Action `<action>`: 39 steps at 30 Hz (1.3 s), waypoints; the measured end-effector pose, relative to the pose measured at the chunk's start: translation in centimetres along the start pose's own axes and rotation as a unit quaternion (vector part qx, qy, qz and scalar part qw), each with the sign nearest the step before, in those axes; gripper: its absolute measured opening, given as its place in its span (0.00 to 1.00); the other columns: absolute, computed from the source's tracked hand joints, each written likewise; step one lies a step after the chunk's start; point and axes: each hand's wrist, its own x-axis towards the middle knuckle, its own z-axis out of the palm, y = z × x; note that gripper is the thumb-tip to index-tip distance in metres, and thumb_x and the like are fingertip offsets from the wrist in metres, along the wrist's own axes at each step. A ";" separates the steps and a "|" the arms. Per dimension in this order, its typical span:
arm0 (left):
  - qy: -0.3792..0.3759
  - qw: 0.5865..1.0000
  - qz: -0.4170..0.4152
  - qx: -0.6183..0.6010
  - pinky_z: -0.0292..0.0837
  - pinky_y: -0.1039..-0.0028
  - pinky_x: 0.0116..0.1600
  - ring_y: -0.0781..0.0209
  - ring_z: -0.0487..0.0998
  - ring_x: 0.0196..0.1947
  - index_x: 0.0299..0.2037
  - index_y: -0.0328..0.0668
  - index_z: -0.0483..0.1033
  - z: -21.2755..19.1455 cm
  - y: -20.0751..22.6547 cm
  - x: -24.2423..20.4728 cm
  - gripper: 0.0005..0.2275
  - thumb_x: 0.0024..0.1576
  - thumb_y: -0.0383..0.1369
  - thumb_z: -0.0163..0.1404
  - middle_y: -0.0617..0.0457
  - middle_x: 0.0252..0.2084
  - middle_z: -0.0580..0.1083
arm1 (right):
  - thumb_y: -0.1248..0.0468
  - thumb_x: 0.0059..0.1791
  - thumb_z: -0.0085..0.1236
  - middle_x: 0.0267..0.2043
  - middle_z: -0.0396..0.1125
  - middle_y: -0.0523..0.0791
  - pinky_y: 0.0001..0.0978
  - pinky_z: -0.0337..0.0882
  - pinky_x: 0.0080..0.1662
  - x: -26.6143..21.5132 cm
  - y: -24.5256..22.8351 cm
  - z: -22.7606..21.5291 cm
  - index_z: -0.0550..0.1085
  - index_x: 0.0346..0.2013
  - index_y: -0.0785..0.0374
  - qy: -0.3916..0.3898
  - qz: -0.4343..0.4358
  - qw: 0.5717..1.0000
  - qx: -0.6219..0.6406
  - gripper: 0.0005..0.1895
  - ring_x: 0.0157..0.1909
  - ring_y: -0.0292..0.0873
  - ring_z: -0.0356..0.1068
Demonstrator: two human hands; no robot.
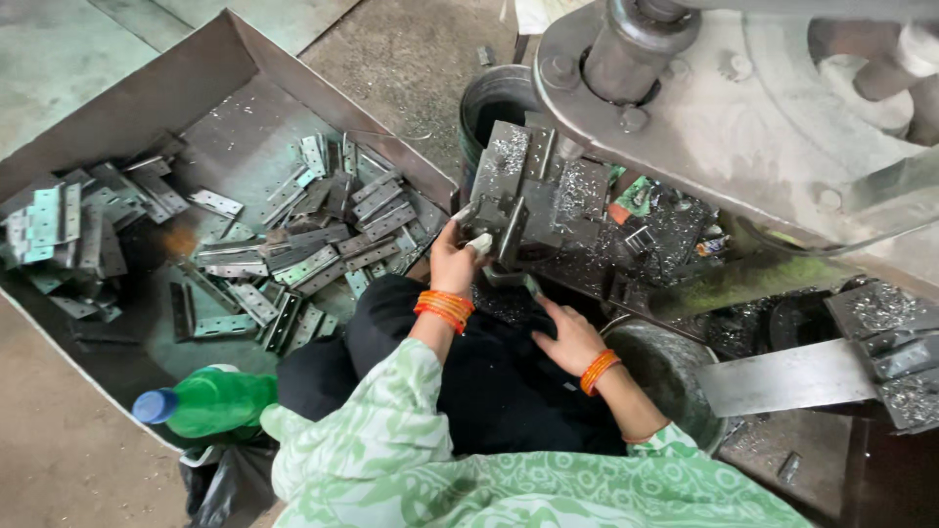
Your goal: The person operates a hydraulic press machine to process metal brackets. They pick up brackets from a metal bin, place them into the press, and activate the machine to stamp or cut the metal. The processed brackets are then removed and placed into a collection area.
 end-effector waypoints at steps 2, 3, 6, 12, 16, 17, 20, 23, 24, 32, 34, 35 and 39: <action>0.019 0.990 0.055 0.127 0.77 0.65 0.44 0.53 0.80 0.43 0.61 0.36 0.73 2.1 -2.7 2.6 0.24 0.52 0.16 0.48 0.47 0.48 0.78 | 0.53 0.46 0.59 0.56 0.68 0.55 0.47 0.70 0.58 -0.1 -0.1 0.2 0.63 0.68 0.51 -0.044 0.068 0.997 0.006 0.36 0.58 0.60 0.69; 0.043 0.966 0.105 0.234 0.77 0.63 0.48 0.50 0.81 0.45 0.59 0.35 0.74 3.0 -3.5 3.5 0.22 0.52 0.18 0.54 0.46 0.49 0.78 | 0.54 0.45 0.59 0.56 0.67 0.55 0.47 0.70 0.58 0.1 -0.2 0.3 0.63 0.68 0.52 -0.030 0.049 0.998 0.013 0.36 0.58 0.60 0.68; 0.005 0.845 0.190 0.501 0.74 0.57 0.58 0.42 0.76 0.54 0.58 0.39 0.76 4.5 -4.2 3.0 0.21 0.52 0.20 0.53 0.43 0.55 0.74 | 0.55 0.45 0.60 0.57 0.67 0.56 0.47 0.69 0.58 0.0 -0.2 0.3 0.63 0.67 0.55 -0.011 0.014 1.000 0.025 0.35 0.59 0.61 0.67; -0.131 0.563 0.246 0.778 0.56 0.45 0.66 0.42 0.57 0.69 0.53 0.42 0.79 5.6 -1.8 0.7 0.16 0.57 0.35 0.49 0.47 0.62 0.69 | 0.55 0.46 0.59 0.59 0.66 0.55 0.48 0.70 0.57 0.1 -0.7 -0.3 0.62 0.68 0.53 -0.033 0.019 0.999 0.017 0.35 0.59 0.61 0.67; -0.128 0.502 0.293 0.803 0.51 0.37 0.69 0.44 0.57 0.70 0.56 0.43 0.79 5.9 -1.9 1.0 0.17 0.60 0.37 0.46 0.53 0.61 0.70 | 0.54 0.46 0.58 0.56 0.66 0.56 0.49 0.71 0.55 0.5 -1.1 -1.0 0.61 0.69 0.50 -0.058 0.021 0.998 0.006 0.36 0.57 0.62 0.69; -0.133 0.495 0.284 0.810 0.51 0.36 0.69 0.43 0.56 0.70 0.55 0.43 0.79 6.0 -1.9 1.5 0.16 0.60 0.36 0.46 0.53 0.62 0.70 | 0.54 0.46 0.58 0.55 0.66 0.56 0.49 0.71 0.55 0.6 -1.1 -1.2 0.61 0.69 0.50 -0.063 0.017 0.998 0.002 0.36 0.56 0.62 0.69; -0.149 0.478 0.265 0.824 0.50 0.36 0.68 0.43 0.56 0.70 0.53 0.44 0.80 6.5 -2.1 3.6 0.16 0.59 0.36 0.45 0.54 0.63 0.70 | 0.54 0.48 0.57 0.56 0.65 0.56 0.51 0.72 0.52 0.9 -1.5 -1.4 0.59 0.70 0.49 -0.096 0.050 0.994 -0.025 0.36 0.53 0.64 0.70; -0.173 0.460 0.261 0.831 0.50 0.35 0.68 0.42 0.56 0.70 0.52 0.45 0.80 6.8 -2.0 4.9 0.16 0.59 0.36 0.45 0.54 0.63 0.70 | 0.57 0.49 0.55 0.55 0.65 0.57 0.51 0.74 0.50 0.8 -1.8 -1.5 0.60 0.70 0.48 -0.091 0.058 0.994 -0.031 0.34 0.50 0.64 0.72; -0.187 0.452 0.257 0.833 0.49 0.36 0.68 0.43 0.55 0.70 0.51 0.46 0.81 6.7 -1.9 5.0 0.15 0.58 0.36 0.45 0.54 0.63 0.69 | 0.57 0.49 0.54 0.55 0.65 0.57 0.51 0.74 0.50 0.8 -1.8 -1.4 0.61 0.69 0.48 -0.083 0.056 0.995 -0.028 0.33 0.50 0.64 0.72; -0.177 0.454 0.260 0.834 0.49 0.34 0.69 0.40 0.56 0.70 0.48 0.46 0.83 6.8 -2.2 4.4 0.14 0.58 0.37 0.46 0.51 0.62 0.70 | 0.62 0.47 0.53 0.55 0.63 0.57 0.53 0.75 0.47 -1.0 -0.4 3.1 0.64 0.67 0.44 -0.044 0.066 0.996 -0.031 0.32 0.46 0.64 0.72; -0.163 0.430 0.281 0.842 0.49 0.33 0.68 0.39 0.57 0.69 0.48 0.46 0.83 6.7 -2.4 4.1 0.14 0.59 0.37 0.46 0.49 0.61 0.71 | 0.62 0.46 0.52 0.54 0.64 0.57 0.53 0.74 0.48 -0.9 0.1 3.3 0.64 0.67 0.45 -0.052 0.069 0.996 -0.032 0.32 0.46 0.64 0.72; -0.168 0.421 0.284 0.845 0.49 0.33 0.68 0.39 0.58 0.68 0.48 0.46 0.83 6.8 -2.6 3.8 0.14 0.58 0.37 0.46 0.48 0.61 0.71 | 0.62 0.46 0.52 0.54 0.64 0.57 0.53 0.74 0.48 -0.8 0.2 3.2 0.64 0.66 0.46 -0.056 0.071 0.995 -0.032 0.32 0.46 0.64 0.72; -0.165 0.400 0.296 0.852 0.50 0.34 0.67 0.38 0.59 0.67 0.49 0.45 0.83 6.9 -3.1 3.8 0.15 0.59 0.38 0.45 0.45 0.60 0.71 | 0.59 0.49 0.53 0.49 0.67 0.56 0.53 0.74 0.48 1.1 0.7 0.3 0.67 0.63 0.50 -0.037 -0.001 0.999 -0.033 0.26 0.48 0.63 0.72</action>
